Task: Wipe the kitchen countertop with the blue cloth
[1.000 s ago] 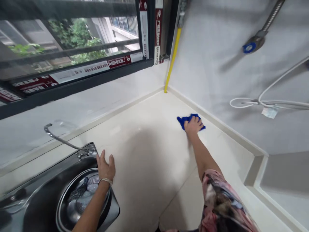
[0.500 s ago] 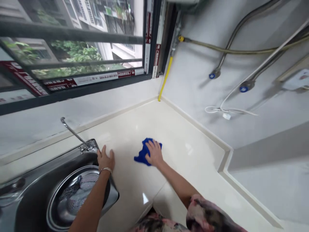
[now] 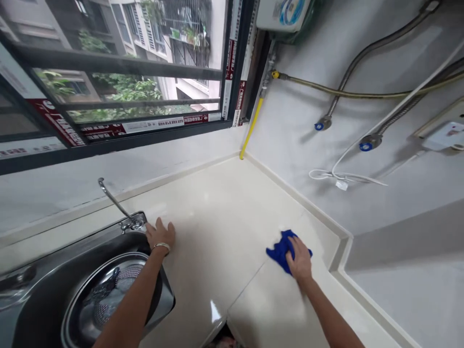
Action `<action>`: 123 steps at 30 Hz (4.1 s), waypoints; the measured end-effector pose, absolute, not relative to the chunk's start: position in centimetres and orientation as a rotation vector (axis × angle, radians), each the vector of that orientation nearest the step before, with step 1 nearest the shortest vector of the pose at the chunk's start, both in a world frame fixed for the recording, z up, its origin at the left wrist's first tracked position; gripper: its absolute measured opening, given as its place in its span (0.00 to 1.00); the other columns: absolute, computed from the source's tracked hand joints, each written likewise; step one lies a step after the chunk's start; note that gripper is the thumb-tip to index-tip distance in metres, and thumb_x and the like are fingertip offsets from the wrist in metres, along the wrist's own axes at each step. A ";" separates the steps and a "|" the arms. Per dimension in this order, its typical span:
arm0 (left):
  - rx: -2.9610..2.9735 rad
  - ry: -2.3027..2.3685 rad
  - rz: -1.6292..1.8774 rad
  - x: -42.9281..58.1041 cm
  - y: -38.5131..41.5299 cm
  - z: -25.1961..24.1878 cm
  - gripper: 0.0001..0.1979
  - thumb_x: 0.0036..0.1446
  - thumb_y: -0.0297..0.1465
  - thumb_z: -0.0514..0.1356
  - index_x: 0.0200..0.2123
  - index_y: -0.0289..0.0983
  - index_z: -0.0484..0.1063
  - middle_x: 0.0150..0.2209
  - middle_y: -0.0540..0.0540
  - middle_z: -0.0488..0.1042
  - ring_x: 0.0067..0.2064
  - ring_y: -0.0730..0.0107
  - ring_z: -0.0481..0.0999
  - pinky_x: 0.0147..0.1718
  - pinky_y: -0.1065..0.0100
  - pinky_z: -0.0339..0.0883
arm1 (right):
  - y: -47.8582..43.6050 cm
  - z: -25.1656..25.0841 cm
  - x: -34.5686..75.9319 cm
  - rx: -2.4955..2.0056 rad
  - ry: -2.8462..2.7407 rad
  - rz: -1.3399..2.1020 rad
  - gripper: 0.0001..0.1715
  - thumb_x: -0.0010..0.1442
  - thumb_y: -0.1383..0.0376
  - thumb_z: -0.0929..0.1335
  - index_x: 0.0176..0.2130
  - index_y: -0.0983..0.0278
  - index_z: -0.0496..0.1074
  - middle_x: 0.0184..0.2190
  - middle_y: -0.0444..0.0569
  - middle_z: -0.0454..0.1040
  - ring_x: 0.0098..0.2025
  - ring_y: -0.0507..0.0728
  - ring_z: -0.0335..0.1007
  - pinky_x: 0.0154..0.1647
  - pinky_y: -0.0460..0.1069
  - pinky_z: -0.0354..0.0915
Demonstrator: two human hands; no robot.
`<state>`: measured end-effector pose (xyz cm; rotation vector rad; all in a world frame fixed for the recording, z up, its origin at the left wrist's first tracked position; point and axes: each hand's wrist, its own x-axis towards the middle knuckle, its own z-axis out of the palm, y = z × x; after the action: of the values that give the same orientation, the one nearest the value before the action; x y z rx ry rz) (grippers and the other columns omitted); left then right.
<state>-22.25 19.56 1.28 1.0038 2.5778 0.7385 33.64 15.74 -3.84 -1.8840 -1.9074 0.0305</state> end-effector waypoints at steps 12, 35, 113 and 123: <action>1.099 2.774 0.609 -19.5 19.5 1.0 0.37 0.70 0.41 0.52 0.75 0.26 0.56 0.76 0.16 0.42 0.74 0.22 0.51 0.67 0.32 0.54 | 36.2 0.9 27.5 -2.517 -1.390 -0.080 0.34 0.69 0.58 0.63 0.68 0.72 0.64 0.67 0.72 0.64 0.68 0.77 0.56 0.67 0.73 0.54; 1.039 2.859 0.556 -19.4 19.6 1.3 0.32 0.72 0.39 0.52 0.74 0.31 0.61 0.75 0.18 0.50 0.73 0.31 0.58 0.67 0.37 0.60 | 28.3 -0.2 -4.4 -0.889 -2.655 0.487 0.45 0.58 0.58 0.69 0.72 0.64 0.65 0.75 0.56 0.60 0.78 0.71 0.44 0.79 0.69 0.39; 1.020 2.888 0.460 -20.8 19.6 1.1 0.30 0.72 0.37 0.49 0.72 0.33 0.64 0.74 0.19 0.54 0.71 0.32 0.64 0.62 0.35 0.66 | 33.7 0.5 -12.4 -0.702 -2.592 0.606 0.38 0.57 0.61 0.70 0.66 0.64 0.74 0.70 0.55 0.68 0.76 0.69 0.53 0.77 0.67 0.45; 1.082 2.884 0.589 -20.9 20.6 1.1 0.31 0.70 0.40 0.46 0.70 0.34 0.65 0.73 0.18 0.54 0.67 0.27 0.67 0.56 0.33 0.69 | 14.8 -2.8 14.3 -1.049 -2.383 0.527 0.42 0.57 0.55 0.67 0.69 0.60 0.69 0.71 0.55 0.67 0.78 0.72 0.50 0.76 0.74 0.48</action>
<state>-20.88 20.58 1.15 1.0820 2.8844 0.5893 14.29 14.76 -2.78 -1.0490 -2.3834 0.5269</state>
